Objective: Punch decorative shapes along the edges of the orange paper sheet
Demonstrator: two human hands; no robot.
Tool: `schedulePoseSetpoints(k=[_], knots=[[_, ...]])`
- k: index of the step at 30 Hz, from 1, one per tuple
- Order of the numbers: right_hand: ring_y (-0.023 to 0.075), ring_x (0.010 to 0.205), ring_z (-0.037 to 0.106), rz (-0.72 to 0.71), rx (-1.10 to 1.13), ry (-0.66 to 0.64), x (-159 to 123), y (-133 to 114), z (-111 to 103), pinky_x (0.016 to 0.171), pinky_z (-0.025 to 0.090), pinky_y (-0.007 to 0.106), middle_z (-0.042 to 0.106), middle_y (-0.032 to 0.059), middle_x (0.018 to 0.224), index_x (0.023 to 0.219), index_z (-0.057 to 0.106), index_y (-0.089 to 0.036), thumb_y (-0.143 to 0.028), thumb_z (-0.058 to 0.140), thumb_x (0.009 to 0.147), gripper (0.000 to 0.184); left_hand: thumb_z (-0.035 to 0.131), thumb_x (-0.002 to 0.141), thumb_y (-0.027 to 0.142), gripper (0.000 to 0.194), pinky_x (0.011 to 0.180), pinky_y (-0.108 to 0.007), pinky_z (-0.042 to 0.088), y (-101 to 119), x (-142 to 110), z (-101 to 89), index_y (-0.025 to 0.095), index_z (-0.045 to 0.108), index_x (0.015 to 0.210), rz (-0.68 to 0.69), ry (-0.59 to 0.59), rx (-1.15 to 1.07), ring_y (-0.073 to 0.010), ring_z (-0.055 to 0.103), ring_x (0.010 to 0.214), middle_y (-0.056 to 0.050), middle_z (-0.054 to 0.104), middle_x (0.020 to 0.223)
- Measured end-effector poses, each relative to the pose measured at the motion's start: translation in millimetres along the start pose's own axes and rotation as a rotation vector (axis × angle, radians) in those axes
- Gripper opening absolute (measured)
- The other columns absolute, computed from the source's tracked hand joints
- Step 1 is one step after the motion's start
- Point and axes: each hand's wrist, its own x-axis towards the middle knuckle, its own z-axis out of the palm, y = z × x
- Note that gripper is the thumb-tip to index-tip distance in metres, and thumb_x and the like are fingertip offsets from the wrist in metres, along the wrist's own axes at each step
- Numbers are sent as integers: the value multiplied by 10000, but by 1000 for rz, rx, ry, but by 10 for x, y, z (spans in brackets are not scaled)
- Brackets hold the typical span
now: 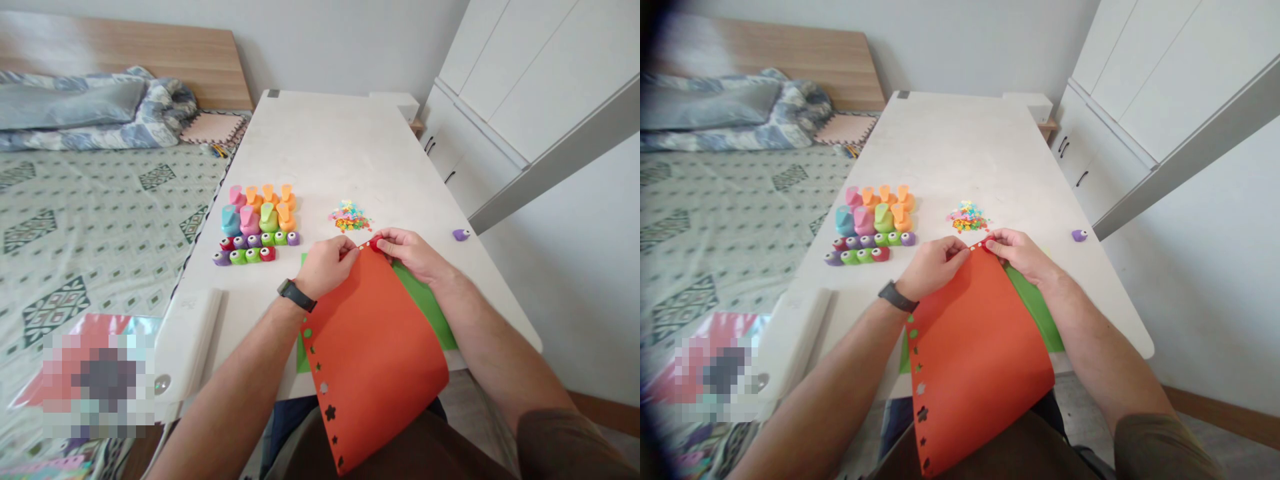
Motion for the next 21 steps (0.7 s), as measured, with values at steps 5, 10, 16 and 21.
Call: schedulePoseSetpoints(k=[5, 10, 16, 21], knots=[[132, 679, 528, -13, -6, -5, -8, -17, 13, 619, 387, 287, 674, 10, 842, 963, 704, -200, -506, 820, 766, 382, 549, 942, 355, 241, 619, -261, 437, 4, 3, -9, 178, 704, 889, -2, -2, -1, -159, 634, 715, -42, 746, 822], [141, 716, 544, -26, -6, -13, -10, -22, 12, 643, 403, 289, 673, 14, 867, 975, 702, -199, -477, 810, 790, 351, 551, 942, 352, 238, 619, -263, 428, 0, 7, -8, 176, 703, 893, 1, -4, 0, -156, 628, 711, -43, 744, 822], [139, 721, 541, -12, 16, -15, -9, -27, 25, 652, 402, 285, 664, 11, 865, 972, 692, -187, -463, 820, 779, 361, 554, 940, 349, 236, 622, -268, 414, 6, 6, -5, 176, 702, 881, 2, -5, -1, -151, 620, 695, -33, 735, 803], [147, 759, 559, -24, 28, -14, -11, -24, 23, 696, 418, 294, 670, 13, 886, 975, 695, -189, -440, 820, 789, 337, 556, 937, 350, 233, 623, -269, 407, 10, 7, -14, 178, 704, 883, -1, -7, -8, -156, 621, 699, -38, 739, 809]])
